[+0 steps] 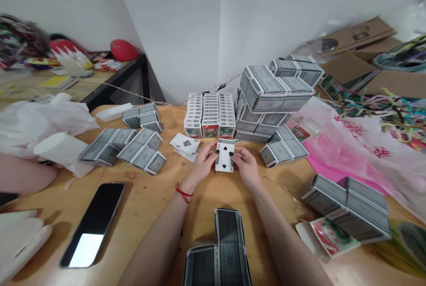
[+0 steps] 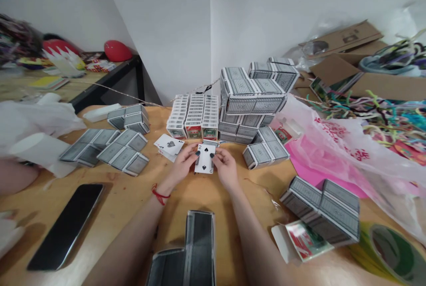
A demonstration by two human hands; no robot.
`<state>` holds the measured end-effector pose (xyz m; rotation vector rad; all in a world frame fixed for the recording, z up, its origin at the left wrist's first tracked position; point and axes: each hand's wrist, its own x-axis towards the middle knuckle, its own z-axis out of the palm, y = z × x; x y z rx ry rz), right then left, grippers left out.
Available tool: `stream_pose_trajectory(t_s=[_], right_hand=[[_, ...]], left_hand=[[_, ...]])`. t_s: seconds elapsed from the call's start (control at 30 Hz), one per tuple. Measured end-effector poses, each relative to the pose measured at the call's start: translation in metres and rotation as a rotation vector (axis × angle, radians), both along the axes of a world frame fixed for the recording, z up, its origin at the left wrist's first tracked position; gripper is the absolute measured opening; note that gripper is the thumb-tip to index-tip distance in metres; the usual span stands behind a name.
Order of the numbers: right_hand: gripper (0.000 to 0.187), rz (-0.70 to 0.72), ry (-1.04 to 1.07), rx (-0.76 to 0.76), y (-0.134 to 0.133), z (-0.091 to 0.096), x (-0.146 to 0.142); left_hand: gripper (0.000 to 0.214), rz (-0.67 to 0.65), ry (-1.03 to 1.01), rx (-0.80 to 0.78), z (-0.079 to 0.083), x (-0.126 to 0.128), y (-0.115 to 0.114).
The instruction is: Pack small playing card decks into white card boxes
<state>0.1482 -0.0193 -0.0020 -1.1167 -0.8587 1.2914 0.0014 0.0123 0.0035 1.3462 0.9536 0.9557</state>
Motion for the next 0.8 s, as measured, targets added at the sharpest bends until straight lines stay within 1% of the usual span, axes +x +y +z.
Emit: stream_pose_trajectory(t_s=[0.07,0.17,0.33,0.43,0.6,0.8], right_hand=[[0.027,0.004,0.006,0.000,-0.001,0.000,-0.001],[0.025,-0.008,0.008,0.001,-0.001,-0.001,-0.004],[0.021,-0.046,-0.042,0.010,-0.001,0.000,-0.009],[0.020,-0.072,-0.077,0.025,-0.002,-0.001,-0.012],[0.019,-0.112,-0.145,0.038,-0.002,-0.002,-0.015],[0.016,-0.137,-0.220,0.050,-0.005,0.001,-0.015]], left_hand=[[0.029,0.042,0.025,0.034,-0.004,0.003,0.000],[0.023,0.065,0.045,0.079,-0.009,0.006,0.000],[0.017,0.126,0.080,0.094,-0.009,0.009,-0.003],[0.015,0.175,0.075,0.102,-0.008,0.012,-0.004],[0.013,0.216,0.104,0.104,-0.010,0.017,-0.009],[0.013,0.214,0.143,0.122,-0.012,0.019,-0.012]])
